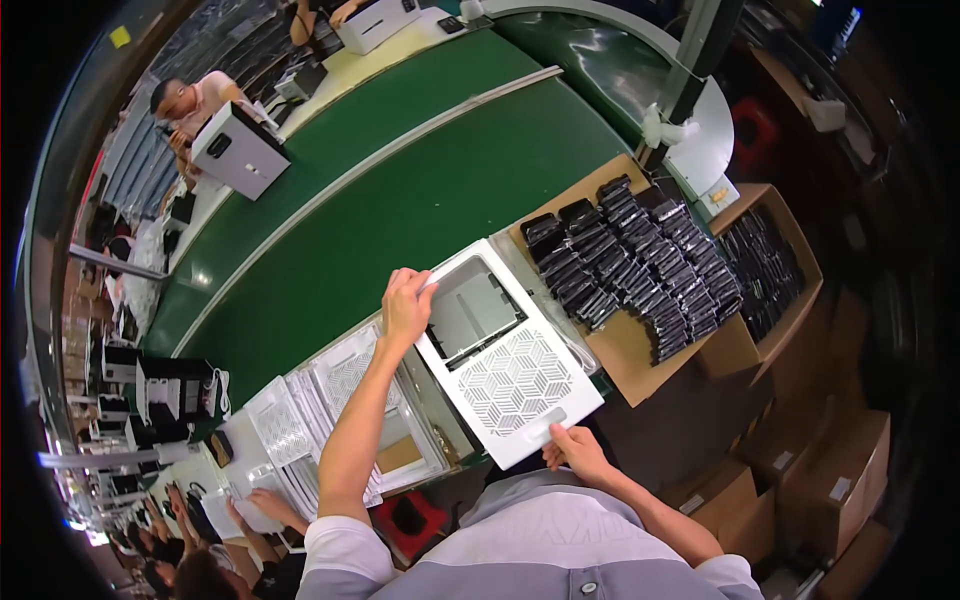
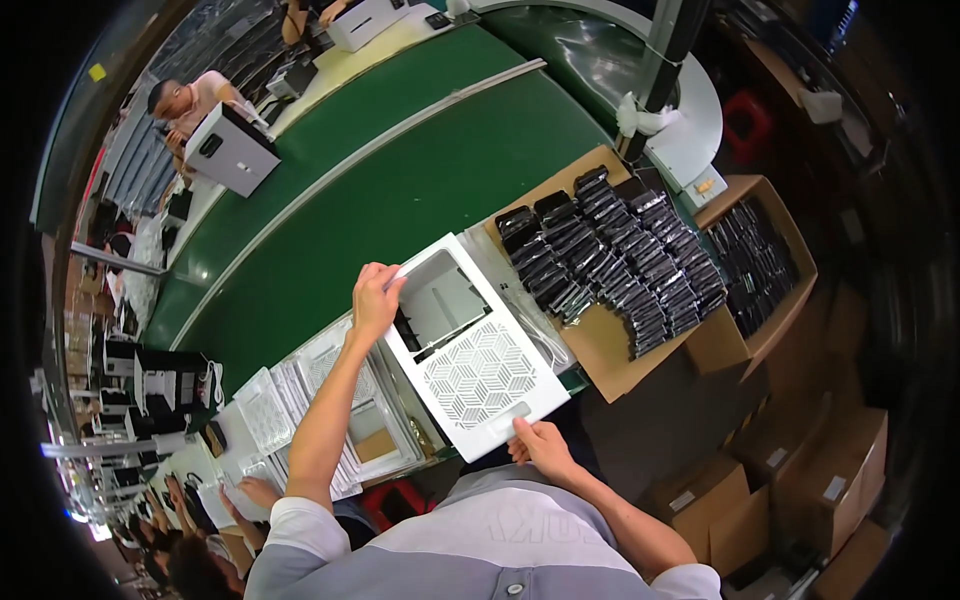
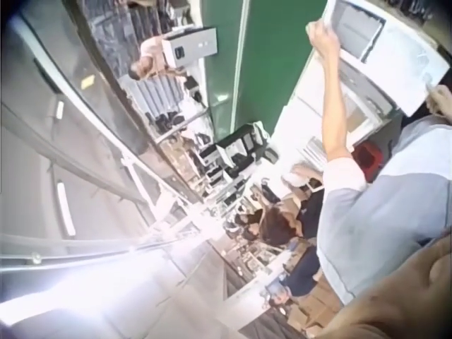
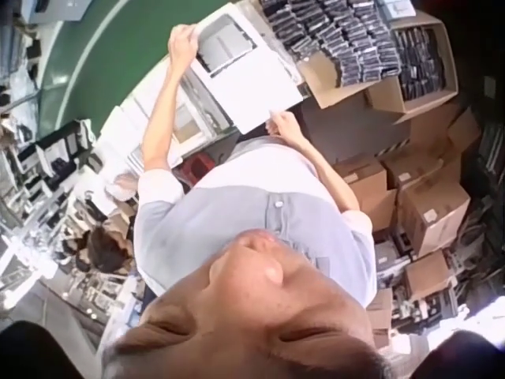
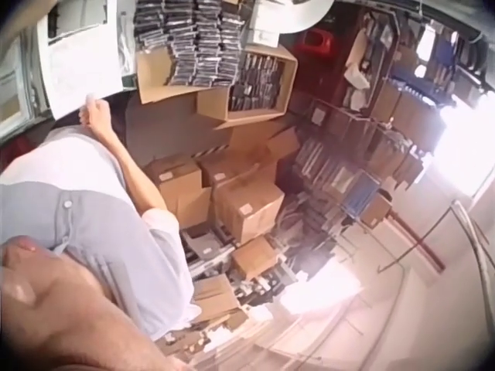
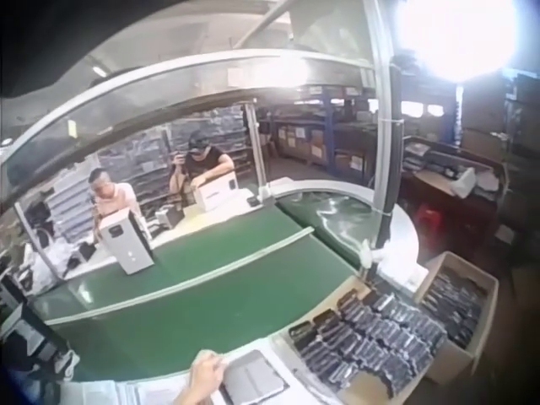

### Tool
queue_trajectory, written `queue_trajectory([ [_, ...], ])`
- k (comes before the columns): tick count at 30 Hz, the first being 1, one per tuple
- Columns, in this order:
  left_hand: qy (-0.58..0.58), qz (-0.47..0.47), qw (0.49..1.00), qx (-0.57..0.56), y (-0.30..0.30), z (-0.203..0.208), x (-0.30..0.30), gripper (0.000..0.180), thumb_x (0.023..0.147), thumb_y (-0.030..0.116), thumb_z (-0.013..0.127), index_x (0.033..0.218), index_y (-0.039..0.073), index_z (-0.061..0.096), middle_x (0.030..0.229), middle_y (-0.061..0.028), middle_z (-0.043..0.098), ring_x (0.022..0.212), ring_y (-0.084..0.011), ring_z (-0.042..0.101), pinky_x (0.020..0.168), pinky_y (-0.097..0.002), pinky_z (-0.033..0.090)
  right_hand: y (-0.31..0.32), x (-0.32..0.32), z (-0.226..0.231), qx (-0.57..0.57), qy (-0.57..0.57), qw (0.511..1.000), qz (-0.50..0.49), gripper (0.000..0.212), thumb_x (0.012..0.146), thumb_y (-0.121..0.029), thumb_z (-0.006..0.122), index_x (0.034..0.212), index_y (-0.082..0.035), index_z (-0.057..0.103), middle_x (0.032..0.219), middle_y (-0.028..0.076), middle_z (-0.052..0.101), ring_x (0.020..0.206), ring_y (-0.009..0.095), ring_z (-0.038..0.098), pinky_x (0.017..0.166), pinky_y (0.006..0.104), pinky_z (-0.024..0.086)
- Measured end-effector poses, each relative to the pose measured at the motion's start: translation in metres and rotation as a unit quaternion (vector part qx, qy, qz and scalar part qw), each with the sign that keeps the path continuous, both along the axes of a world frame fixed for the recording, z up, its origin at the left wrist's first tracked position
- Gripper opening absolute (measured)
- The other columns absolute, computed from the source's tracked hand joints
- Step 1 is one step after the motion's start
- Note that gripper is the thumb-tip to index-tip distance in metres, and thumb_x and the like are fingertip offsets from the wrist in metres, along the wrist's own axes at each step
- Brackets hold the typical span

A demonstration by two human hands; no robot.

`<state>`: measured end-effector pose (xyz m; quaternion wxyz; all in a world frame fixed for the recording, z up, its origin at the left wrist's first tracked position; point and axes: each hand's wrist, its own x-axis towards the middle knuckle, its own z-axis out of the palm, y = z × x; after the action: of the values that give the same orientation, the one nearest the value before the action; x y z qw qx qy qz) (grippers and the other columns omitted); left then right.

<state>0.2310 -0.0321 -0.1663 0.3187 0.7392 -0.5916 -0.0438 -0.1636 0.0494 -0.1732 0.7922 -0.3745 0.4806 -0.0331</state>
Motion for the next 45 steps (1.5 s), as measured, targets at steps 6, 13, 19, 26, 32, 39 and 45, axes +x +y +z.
queue_trajectory([
  [6,-0.024,-0.004,0.999,0.028,-0.006,-0.023,0.02,0.021,0.087,0.011,0.072,0.104,-0.001,0.073,0.1,-0.0168,0.067,0.096,-0.0362,0.062,0.085,-0.0422,0.051,0.007,0.033,-0.006,0.02,0.005,0.999,-0.036,0.054,0.107,-0.039,0.05,0.09,0.009,0.068,0.077,0.013,0.067,0.066,0.017,0.064,0.062,0.0297,0.053],
  [13,-0.02,-0.021,0.998,0.057,-0.008,-0.03,0.027,0.023,0.092,0.015,0.067,0.111,0.002,0.072,0.105,-0.0203,0.072,0.085,-0.041,0.069,0.073,-0.0462,0.056,0.009,0.038,-0.009,0.031,0.018,0.999,-0.009,0.044,0.106,-0.03,0.054,0.099,0.009,0.07,0.081,0.013,0.069,0.067,0.016,0.064,0.062,0.0293,0.053],
  [19,-0.101,0.0,0.994,0.051,-0.004,-0.035,0.017,0.024,0.094,0.015,0.065,0.116,0.005,0.064,0.099,-0.0164,0.073,0.085,-0.0395,0.07,0.073,-0.0471,0.056,0.002,0.038,-0.003,0.048,0.037,0.998,0.004,0.044,0.106,-0.031,0.054,0.099,0.009,0.07,0.082,0.013,0.07,0.067,0.016,0.064,0.06,0.0284,0.053],
  [26,-0.103,-0.096,0.973,0.183,-0.058,-0.004,0.001,0.043,0.091,0.022,0.068,0.128,0.004,0.058,0.114,-0.0205,0.07,0.096,-0.0441,0.069,0.081,-0.0518,0.056,-0.005,0.035,-0.006,0.074,0.064,0.994,0.039,0.049,0.103,-0.039,0.055,0.089,0.006,0.072,0.075,0.012,0.071,0.065,0.017,0.066,0.056,0.029,0.049],
  [32,-0.08,-0.039,0.958,0.272,-0.084,-0.025,-0.018,0.065,0.075,-0.002,0.063,0.138,0.008,0.05,0.107,-0.0264,0.07,0.097,-0.0465,0.068,0.086,-0.0564,0.053,-0.021,0.046,0.034,-0.099,0.114,0.984,0.091,0.049,0.101,-0.033,0.056,0.072,0.004,0.07,0.067,0.014,0.069,0.062,0.025,0.067,0.061,0.0373,0.052],
  [39,-0.133,-0.046,0.95,0.278,-0.094,-0.041,-0.023,0.047,0.081,0.002,0.063,0.127,0.008,0.053,0.092,-0.0249,0.072,0.089,-0.0465,0.069,0.076,-0.0584,0.054,-0.024,0.125,0.08,-0.673,0.017,0.72,0.168,0.047,0.087,-0.026,0.07,0.129,-0.01,0.058,0.132,0.017,0.055,0.13,0.036,0.049,0.107,0.0499,0.04],
  [45,-0.128,-0.041,0.956,0.26,-0.094,-0.038,-0.022,0.042,0.082,0.003,0.063,0.123,0.008,0.056,0.092,-0.0262,0.071,0.089,-0.0482,0.068,0.077,-0.0587,0.053,0.006,0.136,-0.01,-0.719,-0.035,0.635,0.281,0.087,0.083,-0.061,0.066,0.153,-0.017,0.039,0.164,0.011,0.03,0.154,0.03,0.021,0.124,0.0518,0.016],
])
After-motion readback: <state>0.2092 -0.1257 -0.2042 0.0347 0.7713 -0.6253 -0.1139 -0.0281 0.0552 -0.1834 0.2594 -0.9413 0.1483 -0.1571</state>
